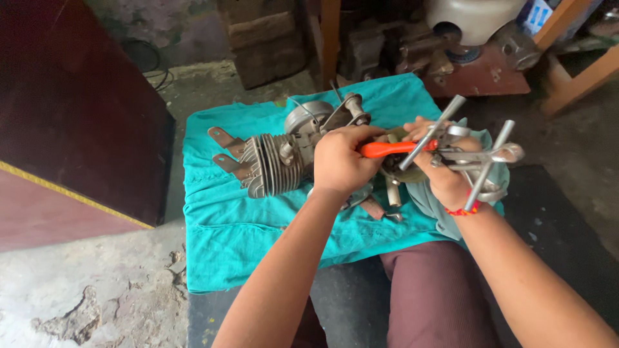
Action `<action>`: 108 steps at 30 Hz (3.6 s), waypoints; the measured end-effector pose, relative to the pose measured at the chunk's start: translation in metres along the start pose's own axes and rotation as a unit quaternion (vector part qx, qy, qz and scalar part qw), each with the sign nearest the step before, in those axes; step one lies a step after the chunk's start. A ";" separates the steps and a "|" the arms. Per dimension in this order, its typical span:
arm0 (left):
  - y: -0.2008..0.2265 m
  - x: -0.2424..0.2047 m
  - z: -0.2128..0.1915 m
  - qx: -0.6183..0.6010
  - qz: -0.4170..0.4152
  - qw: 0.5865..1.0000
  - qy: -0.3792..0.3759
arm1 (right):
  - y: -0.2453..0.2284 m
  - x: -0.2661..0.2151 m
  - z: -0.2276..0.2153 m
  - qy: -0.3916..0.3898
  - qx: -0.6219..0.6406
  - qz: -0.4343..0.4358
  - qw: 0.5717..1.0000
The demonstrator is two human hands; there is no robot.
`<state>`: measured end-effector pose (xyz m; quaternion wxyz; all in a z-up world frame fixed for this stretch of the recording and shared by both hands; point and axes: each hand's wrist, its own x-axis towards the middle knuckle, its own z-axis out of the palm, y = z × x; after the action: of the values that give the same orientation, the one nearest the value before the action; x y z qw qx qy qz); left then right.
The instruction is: The person cleans and assembles a small engine cylinder on a cloth spread over their lap. They brush debris from the fins, use a screwdriver to position internal components, and use a wrench to tighten fasteners.
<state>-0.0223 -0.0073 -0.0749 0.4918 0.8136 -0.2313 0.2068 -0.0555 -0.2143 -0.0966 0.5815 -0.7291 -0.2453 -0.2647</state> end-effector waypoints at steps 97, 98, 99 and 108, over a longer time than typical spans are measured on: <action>0.018 0.005 -0.010 0.015 0.123 0.991 -0.052 | 0.120 0.064 -0.022 0.194 0.039 0.114 0.974; 0.018 0.006 -0.010 0.016 0.129 0.990 -0.048 | 0.118 0.063 -0.023 0.182 0.021 0.115 0.976; 0.018 0.005 -0.010 0.018 0.132 0.990 -0.045 | 0.117 0.060 -0.022 0.169 0.006 0.118 0.978; 0.011 0.002 -0.010 -0.015 0.127 0.990 -0.061 | 0.123 0.044 -0.015 0.215 0.065 0.137 0.965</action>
<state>-0.0280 -0.0026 -0.0619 0.4585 0.7812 -0.3653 0.2145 0.0576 -0.2517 -0.1529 0.6970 -0.6428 -0.0292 -0.3164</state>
